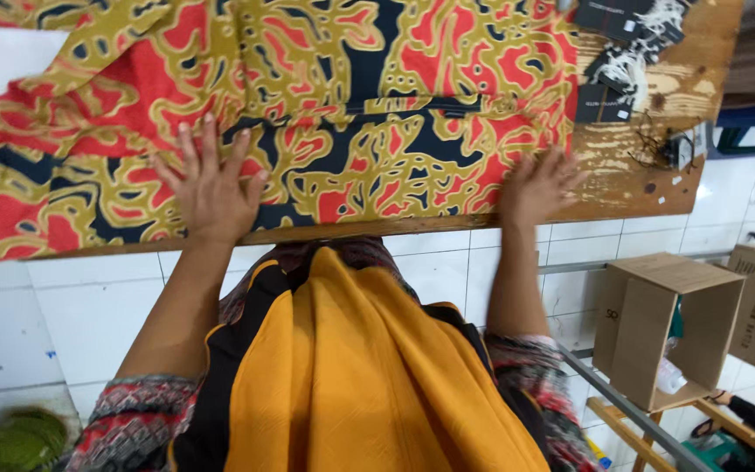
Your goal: The person folds a patterned shirt on a wooden table using a white paper template for alignment. They smooth the fabric, fold the sides, and then fold the shirt into a compact rectangle. Finally, they attach a black tag to the folded shirt.
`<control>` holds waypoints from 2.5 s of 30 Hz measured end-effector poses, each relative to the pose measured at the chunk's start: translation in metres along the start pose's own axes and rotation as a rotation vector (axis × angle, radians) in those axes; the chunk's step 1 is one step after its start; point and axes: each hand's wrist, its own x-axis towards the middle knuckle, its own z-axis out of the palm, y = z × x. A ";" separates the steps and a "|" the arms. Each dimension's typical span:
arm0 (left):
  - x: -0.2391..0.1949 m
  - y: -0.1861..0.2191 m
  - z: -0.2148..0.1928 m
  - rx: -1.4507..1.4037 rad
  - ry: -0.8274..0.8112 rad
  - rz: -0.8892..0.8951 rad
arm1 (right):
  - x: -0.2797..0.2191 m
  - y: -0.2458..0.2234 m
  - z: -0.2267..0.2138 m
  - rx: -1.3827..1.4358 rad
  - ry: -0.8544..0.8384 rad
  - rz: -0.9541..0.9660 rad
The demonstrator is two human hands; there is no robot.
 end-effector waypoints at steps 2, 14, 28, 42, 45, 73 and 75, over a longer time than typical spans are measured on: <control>0.005 -0.003 0.007 -0.034 0.014 0.052 | 0.016 0.046 0.004 0.042 -0.004 -0.235; -0.073 -0.145 -0.065 0.118 0.227 -0.071 | -0.033 -0.091 -0.051 -0.121 -0.150 -0.573; -0.038 -0.155 -0.051 -1.941 0.149 -0.497 | -0.001 -0.460 -0.027 0.774 -1.133 -0.608; -0.025 -0.168 -0.026 -2.255 0.036 -0.646 | -0.134 -0.334 -0.178 0.519 -0.599 -1.532; -0.025 -0.172 -0.049 -1.860 0.082 -0.759 | -0.133 -0.340 -0.138 0.493 -0.562 -1.262; 0.062 -0.164 -0.073 -0.100 0.327 -0.303 | -0.135 -0.304 -0.023 0.014 -0.193 -1.709; 0.068 -0.160 -0.078 -0.051 0.284 -0.349 | -0.099 -0.306 -0.013 0.222 -0.316 -1.676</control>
